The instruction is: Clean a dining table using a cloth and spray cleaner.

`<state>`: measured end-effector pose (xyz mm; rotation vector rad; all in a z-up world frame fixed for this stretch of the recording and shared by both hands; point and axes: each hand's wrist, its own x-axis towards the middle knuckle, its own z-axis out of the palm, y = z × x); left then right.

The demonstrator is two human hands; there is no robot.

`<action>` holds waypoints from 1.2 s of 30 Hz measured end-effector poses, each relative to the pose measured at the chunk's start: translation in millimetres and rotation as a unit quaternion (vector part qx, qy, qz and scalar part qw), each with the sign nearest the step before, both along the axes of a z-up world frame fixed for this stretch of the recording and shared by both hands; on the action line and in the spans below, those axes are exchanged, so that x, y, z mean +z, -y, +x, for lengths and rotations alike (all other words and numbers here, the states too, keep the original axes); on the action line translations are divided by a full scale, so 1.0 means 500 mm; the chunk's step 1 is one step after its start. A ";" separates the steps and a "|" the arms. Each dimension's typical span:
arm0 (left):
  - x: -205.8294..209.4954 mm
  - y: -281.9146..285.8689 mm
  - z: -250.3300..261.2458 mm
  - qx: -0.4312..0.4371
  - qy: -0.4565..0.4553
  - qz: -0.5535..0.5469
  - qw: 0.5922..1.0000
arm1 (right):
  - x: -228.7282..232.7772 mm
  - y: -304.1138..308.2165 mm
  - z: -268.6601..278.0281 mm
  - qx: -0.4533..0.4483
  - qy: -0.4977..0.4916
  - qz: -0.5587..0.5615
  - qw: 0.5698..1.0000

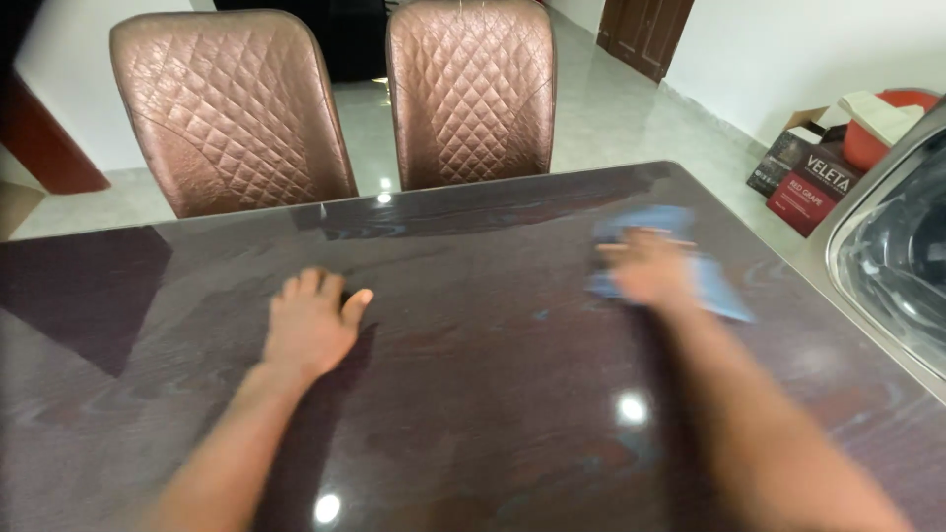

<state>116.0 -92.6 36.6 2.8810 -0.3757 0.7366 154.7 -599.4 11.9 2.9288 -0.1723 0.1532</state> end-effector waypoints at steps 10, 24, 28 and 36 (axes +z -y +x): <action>-0.027 0.030 0.003 0.032 0.003 -0.040 0.999 | 0.057 -0.632 0.100 0.356 0.028 0.169 0.919; -0.054 0.019 0.018 0.060 -0.004 -0.018 0.998 | 0.059 0.094 0.147 -0.027 0.050 0.153 0.987; -0.072 0.008 0.024 0.052 0.000 -0.013 0.999 | 0.045 0.192 -0.027 -0.118 0.078 0.178 0.974; -0.032 0.161 -0.124 -0.030 0.094 0.022 0.995 | 0.028 0.271 -0.432 -0.246 0.069 0.170 0.952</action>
